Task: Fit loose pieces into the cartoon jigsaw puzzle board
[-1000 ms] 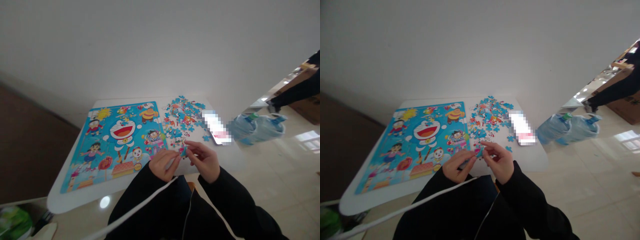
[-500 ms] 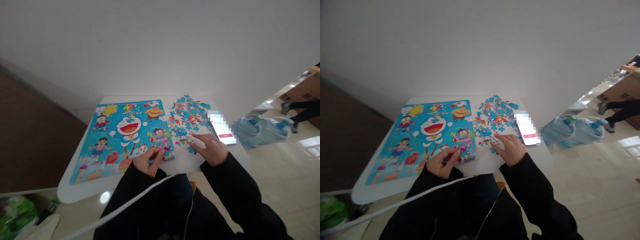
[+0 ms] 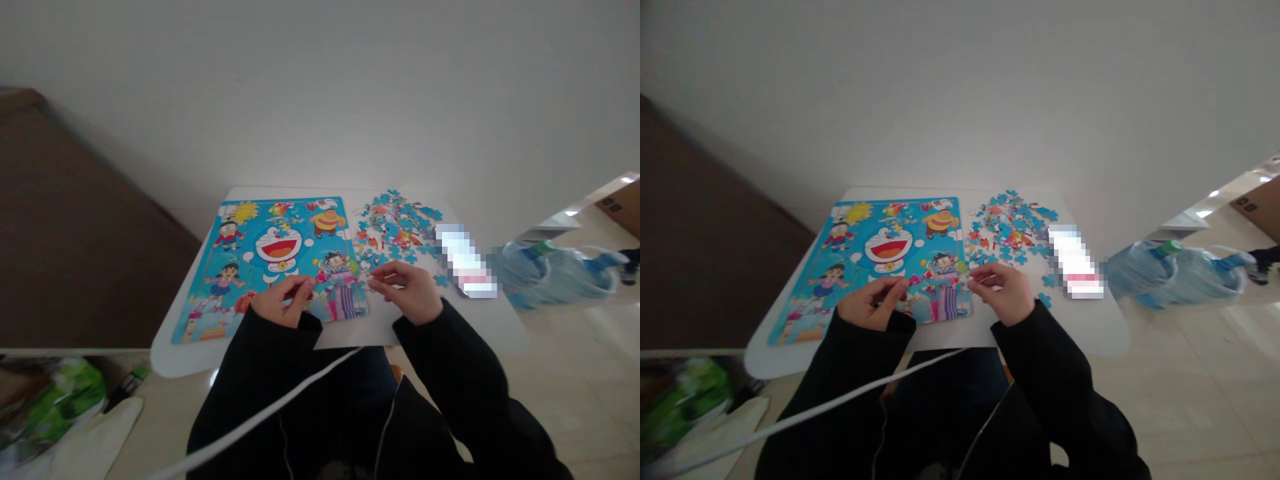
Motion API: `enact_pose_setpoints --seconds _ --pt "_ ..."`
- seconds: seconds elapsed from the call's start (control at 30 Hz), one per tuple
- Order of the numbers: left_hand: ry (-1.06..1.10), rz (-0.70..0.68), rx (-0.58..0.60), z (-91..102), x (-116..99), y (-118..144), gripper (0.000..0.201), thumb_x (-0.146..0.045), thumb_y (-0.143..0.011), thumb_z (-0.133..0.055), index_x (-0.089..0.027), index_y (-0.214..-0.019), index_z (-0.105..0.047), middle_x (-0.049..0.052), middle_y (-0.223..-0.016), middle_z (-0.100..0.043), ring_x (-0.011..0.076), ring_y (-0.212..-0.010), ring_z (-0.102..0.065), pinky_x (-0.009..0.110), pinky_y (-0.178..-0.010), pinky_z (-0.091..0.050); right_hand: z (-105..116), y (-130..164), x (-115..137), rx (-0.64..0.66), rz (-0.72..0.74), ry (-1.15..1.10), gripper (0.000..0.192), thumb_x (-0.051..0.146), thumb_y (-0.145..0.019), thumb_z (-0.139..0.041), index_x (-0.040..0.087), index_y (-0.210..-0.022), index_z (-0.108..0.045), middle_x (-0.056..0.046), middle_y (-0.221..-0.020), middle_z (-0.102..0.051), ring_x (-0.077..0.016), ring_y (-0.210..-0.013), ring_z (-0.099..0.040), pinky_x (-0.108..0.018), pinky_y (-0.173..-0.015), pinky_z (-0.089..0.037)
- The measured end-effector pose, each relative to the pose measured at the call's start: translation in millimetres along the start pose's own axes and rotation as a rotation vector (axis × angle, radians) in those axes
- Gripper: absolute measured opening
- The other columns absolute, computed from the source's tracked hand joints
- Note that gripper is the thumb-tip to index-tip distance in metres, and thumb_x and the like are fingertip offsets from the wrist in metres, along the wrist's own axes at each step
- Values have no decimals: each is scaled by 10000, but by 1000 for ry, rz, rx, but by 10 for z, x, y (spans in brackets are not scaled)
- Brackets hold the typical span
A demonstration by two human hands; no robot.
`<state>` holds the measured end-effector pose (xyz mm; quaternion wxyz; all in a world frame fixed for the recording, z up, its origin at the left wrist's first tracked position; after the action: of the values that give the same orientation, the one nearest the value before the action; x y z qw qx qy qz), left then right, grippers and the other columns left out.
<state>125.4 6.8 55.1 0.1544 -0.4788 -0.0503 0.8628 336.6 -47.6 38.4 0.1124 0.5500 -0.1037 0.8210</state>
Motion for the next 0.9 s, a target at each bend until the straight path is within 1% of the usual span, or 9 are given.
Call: enact_pose_setpoints --seconds 0.1,0.2,0.3,0.37,0.43,0.6,0.67,0.8,0.9 --pt "-111 -35 6 69 89 -65 257 -396 -831 -511 -191 -817 -665 -29 -641 -664 118 -585 -614 188 -552 -439 -462 -30 92 126 38 -15 167 327 -688 -658 193 -788 -651 -15 -709 -683 -138 -572 -645 -232 -506 -509" --pt "-211 -117 73 30 158 -120 250 -363 -851 -492 -187 -808 -664 -22 -668 -671 123 -619 -617 195 -567 -425 -694 -72 123 147 76 126 146 251 -705 -619 205 -838 -659 2 -681 -685 -144 -600 -658 -242 -566 -518" --pt "-294 -213 149 -76 197 -155 240 -329 -864 -492 -178 -793 -665 -8 -681 -672 134 -637 -614 208 -566 -413 -656 -102 134 93 151 230 229 207 -739 -550 220 -945 -649 8 -728 -695 -144 -645 -660 -269 -657 -521" --pt "-354 -274 173 -151 212 -166 248 -323 -870 -491 -175 -782 -668 5 -683 -671 147 -647 -609 226 -572 -409 -587 -113 136 96 172 194 281 182 -773 -478 226 -1012 -619 13 -771 -697 -128 -650 -654 -268 -690 -516" --pt "-393 -313 158 -203 226 -169 260 -315 -879 -477 -173 -777 -670 16 -690 -669 156 -663 -605 239 -594 -414 -552 -121 137 119 159 143 280 196 -800 -452 220 -1037 -598 11 -794 -696 -120 -650 -651 -260 -688 -511" --pt "-418 -345 87 -235 276 -131 284 -316 -894 -450 -171 -770 -661 17 -691 -664 142 -668 -597 236 -623 -427 -621 -134 142 144 152 143 232 294 -734 -611 191 -940 -641 -5 -735 -660 -123 -624 -624 -244 -616 -491" --pt "-409 -363 64 -224 302 -86 281 -332 -897 -446 -173 -816 -663 17 -718 -670 141 -682 -598 241 -646 -438 -634 -143 114 144 117 85 201 288 -718 -622 183 -887 -652 -2 -686 -644 -119 -595 -611 -239 -589 -486" --pt "-448 -426 29 -199 367 52 296 -421 -854 -515 -180 -950 -658 42 -859 -682 179 -778 -603 296 -716 -456 -588 -141 24 182 3 -79 205 326 -711 -618 176 -846 -656 -14 -692 -653 -127 -591 -624 -220 -519 -470" --pt "-484 -478 30 -181 419 132 251 -400 -809 -592 -200 -937 -673 42 -917 -678 201 -808 -602 327 -723 -457 -558 -119 -16 211 -32 -69 208 322 -709 -619 176 -850 -666 -12 -670 -650 -132 -588 -634 -217 -507 -462"
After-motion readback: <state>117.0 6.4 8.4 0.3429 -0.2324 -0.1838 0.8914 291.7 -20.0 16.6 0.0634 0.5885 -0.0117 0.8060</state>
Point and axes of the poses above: each hand's wrist, its own y-axis away from the middle knuckle, its own z-axis out of the back of the hand, x = y × z, the point moved 3 cm from there along -y, towards the middle knuckle
